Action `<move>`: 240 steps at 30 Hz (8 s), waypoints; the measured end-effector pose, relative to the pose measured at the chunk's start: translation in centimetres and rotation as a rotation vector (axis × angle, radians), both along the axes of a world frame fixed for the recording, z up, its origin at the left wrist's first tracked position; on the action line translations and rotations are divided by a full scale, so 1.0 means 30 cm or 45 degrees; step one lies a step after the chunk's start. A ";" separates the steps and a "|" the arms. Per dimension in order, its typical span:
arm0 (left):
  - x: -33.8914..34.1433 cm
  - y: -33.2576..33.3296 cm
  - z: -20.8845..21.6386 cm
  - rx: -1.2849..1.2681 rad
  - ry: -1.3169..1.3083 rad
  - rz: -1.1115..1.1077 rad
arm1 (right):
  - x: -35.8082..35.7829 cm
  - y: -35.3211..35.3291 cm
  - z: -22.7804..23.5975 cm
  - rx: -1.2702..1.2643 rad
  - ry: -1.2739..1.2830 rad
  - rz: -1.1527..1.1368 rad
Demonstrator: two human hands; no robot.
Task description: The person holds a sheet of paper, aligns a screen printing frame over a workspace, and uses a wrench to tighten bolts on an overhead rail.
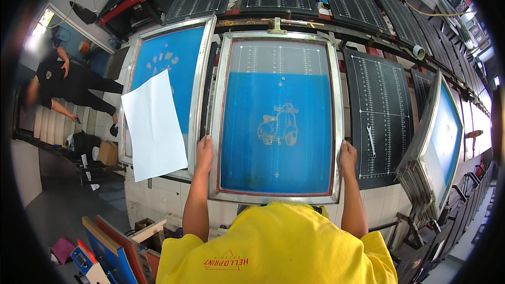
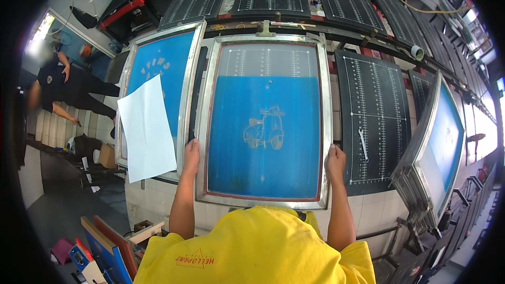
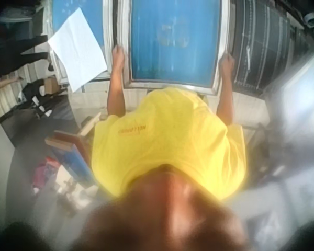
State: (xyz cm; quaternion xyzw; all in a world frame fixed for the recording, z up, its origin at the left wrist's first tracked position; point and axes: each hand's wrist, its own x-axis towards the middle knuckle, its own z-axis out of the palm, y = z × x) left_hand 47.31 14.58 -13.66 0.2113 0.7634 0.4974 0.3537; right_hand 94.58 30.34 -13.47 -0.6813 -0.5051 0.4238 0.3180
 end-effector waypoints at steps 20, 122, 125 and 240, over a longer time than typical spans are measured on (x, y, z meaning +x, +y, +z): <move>0.018 -0.003 0.033 -0.073 -0.025 0.061 | 0.222 0.108 0.210 0.280 -1.224 0.193; -0.514 1.557 -0.019 -0.027 0.180 -0.046 | -0.972 0.915 0.349 0.735 -0.140 1.107; -0.524 1.556 -0.038 0.092 0.060 0.052 | -0.966 0.912 0.351 0.748 -0.142 1.108; -0.521 1.508 -0.120 0.232 0.214 -0.008 | -1.673 1.206 0.173 0.195 -0.521 1.133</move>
